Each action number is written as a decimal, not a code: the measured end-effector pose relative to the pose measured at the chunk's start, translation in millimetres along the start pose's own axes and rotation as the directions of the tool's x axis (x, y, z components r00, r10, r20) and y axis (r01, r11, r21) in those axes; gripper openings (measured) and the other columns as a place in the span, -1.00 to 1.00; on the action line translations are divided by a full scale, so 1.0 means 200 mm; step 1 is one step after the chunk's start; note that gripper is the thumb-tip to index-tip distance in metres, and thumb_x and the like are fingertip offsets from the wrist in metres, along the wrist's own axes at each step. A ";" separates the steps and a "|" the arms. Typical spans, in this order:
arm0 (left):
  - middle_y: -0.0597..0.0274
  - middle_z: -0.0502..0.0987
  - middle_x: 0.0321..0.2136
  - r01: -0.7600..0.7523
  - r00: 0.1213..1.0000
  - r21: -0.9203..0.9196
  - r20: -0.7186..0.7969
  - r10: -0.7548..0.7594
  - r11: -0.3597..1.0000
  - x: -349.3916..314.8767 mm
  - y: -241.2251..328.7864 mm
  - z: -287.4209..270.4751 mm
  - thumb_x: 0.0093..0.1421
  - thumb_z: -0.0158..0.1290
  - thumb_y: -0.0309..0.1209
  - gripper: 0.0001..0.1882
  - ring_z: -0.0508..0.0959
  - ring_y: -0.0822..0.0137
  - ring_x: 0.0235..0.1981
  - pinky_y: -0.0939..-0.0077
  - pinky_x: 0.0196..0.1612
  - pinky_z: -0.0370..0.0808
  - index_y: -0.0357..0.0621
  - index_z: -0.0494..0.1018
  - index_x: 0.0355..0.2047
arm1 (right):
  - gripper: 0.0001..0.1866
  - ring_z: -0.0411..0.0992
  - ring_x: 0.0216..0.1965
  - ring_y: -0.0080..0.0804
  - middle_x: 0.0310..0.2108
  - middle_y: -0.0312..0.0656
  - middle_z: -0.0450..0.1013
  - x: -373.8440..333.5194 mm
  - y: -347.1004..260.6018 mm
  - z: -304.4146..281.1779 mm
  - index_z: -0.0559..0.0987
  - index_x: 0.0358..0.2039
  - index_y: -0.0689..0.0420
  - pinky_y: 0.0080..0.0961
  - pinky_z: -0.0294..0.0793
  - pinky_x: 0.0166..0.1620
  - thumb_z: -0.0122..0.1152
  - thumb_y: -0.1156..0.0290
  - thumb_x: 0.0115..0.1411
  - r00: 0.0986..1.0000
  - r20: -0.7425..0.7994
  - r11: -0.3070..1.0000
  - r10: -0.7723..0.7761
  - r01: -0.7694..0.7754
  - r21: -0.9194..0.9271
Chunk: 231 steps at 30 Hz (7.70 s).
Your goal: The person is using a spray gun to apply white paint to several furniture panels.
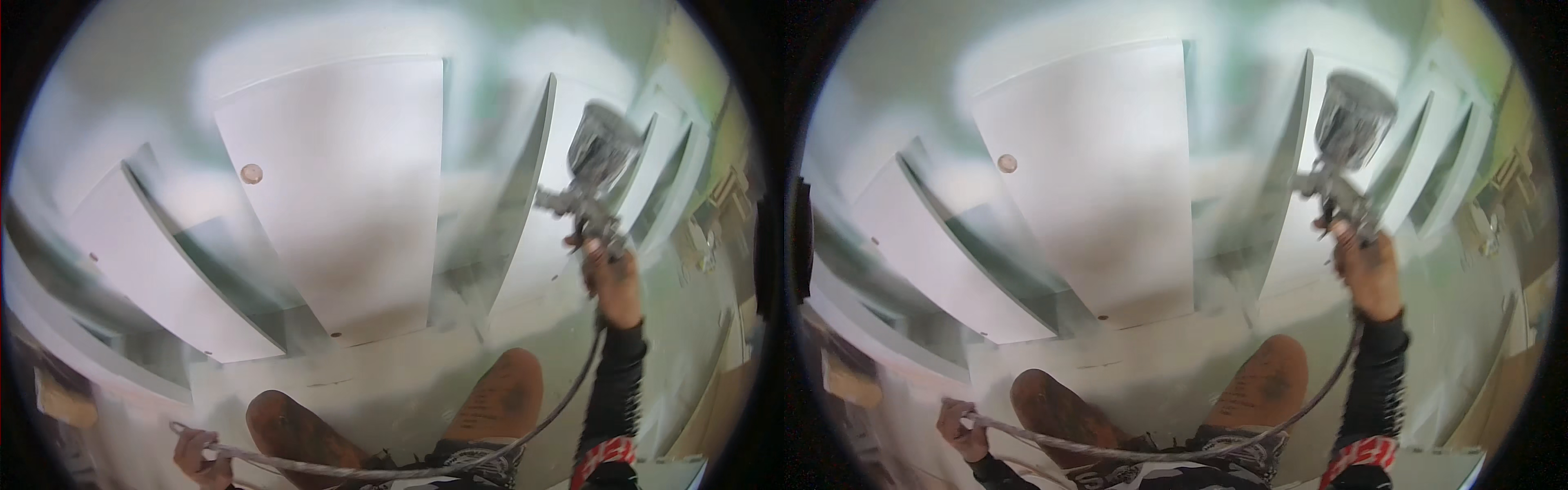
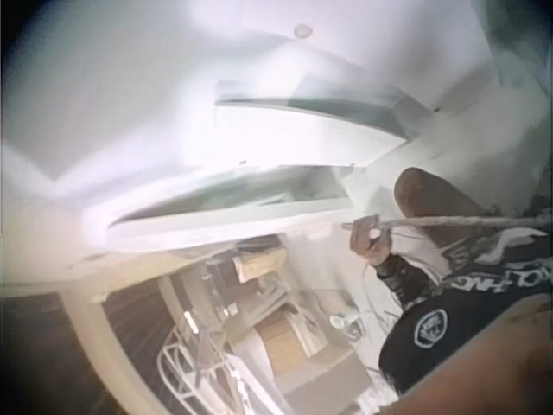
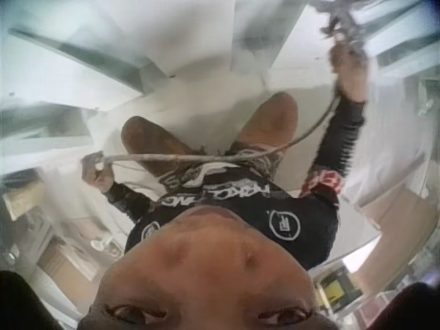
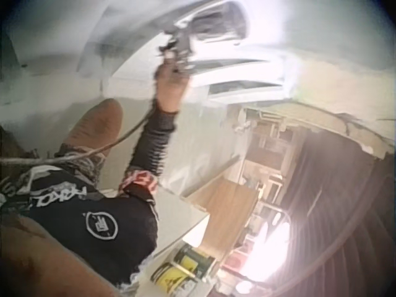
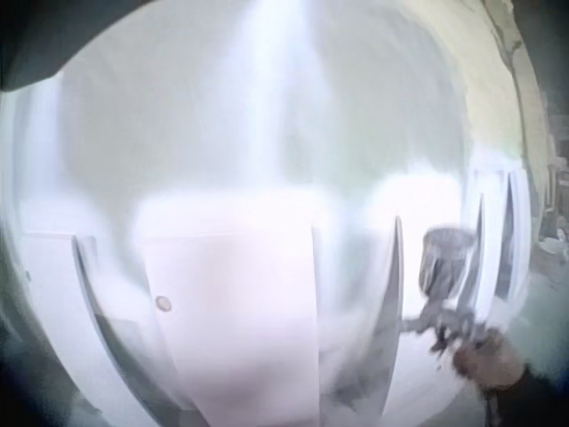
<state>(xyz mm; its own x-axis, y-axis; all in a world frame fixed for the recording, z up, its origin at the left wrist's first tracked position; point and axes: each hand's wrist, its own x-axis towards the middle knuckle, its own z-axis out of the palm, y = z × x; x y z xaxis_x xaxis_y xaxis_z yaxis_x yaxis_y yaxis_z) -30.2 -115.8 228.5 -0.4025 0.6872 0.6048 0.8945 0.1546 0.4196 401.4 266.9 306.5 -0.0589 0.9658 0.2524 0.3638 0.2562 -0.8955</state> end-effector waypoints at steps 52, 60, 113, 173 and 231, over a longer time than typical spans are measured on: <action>0.23 0.45 -0.60 0.240 0.959 0.021 -0.162 -0.233 0.971 -0.62 0.71 0.13 -0.28 0.41 -0.11 -0.54 0.47 0.21 -0.56 0.36 -0.49 0.35 -0.13 0.54 -0.46 | -0.54 0.43 -0.52 -0.43 -0.59 -0.18 0.49 0.28 -1.49 0.27 0.60 -0.48 0.21 -0.50 0.42 -0.36 0.17 0.00 0.22 0.498 0.526 0.460 -0.689 0.862 -0.214; 0.22 0.47 -0.58 0.230 0.955 0.034 -0.201 -0.219 0.973 -0.63 0.70 0.13 -0.26 0.40 -0.15 -0.58 0.48 0.22 -0.56 0.37 -0.50 0.36 -0.15 0.55 -0.47 | -0.49 0.45 -0.54 -0.35 -0.60 -0.12 0.50 0.26 -1.54 0.29 0.60 -0.48 0.26 -0.44 0.44 -0.40 0.18 -0.02 0.21 0.327 0.574 0.306 -0.751 0.942 -0.137; 0.07 0.51 -0.47 0.057 0.982 0.179 0.166 -0.087 0.982 -0.09 0.85 0.09 -0.11 0.34 -0.18 -0.56 0.53 0.20 -0.43 0.47 -0.38 0.41 -0.28 0.46 -0.40 | -0.48 0.26 -0.64 -0.67 -0.63 -0.36 0.37 0.41 0.75 -0.41 0.56 -0.42 0.18 -0.64 0.29 -0.56 0.21 -0.12 0.16 0.923 0.383 0.984 0.041 -0.104 0.145; 0.21 0.47 -0.57 0.027 0.956 0.223 0.280 -0.091 0.975 -0.15 1.12 0.35 -0.34 0.41 -0.44 -0.59 0.45 0.34 -0.55 0.48 -0.47 0.37 -0.21 0.52 -0.42 | -0.63 0.34 -0.52 -0.63 -0.56 -0.32 0.43 0.35 0.92 -0.46 0.60 -0.28 0.26 -0.65 0.36 -0.44 0.26 0.15 0.21 0.924 0.246 0.903 -0.293 0.182 0.389; 0.13 0.50 -0.48 0.226 0.974 0.016 -0.002 -0.226 0.974 -0.17 -0.12 0.02 -0.17 0.32 -0.38 -0.66 0.48 0.31 -0.49 0.47 -0.36 0.44 -0.30 0.47 -0.42 | -0.61 0.37 -0.55 -0.57 -0.61 -0.24 0.46 -0.49 0.26 -0.04 0.57 -0.27 0.37 -0.52 0.37 -0.44 0.26 0.20 0.21 0.972 0.117 0.969 0.201 -0.180 -0.168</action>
<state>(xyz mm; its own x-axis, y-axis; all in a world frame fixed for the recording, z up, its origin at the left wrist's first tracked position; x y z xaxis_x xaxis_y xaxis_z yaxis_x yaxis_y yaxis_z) -37.2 -140.7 195.7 -0.5945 0.6332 0.4956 0.7835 0.3175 0.5342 433.3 186.2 237.2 -0.0932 0.9954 0.0220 0.5198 0.0675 -0.8516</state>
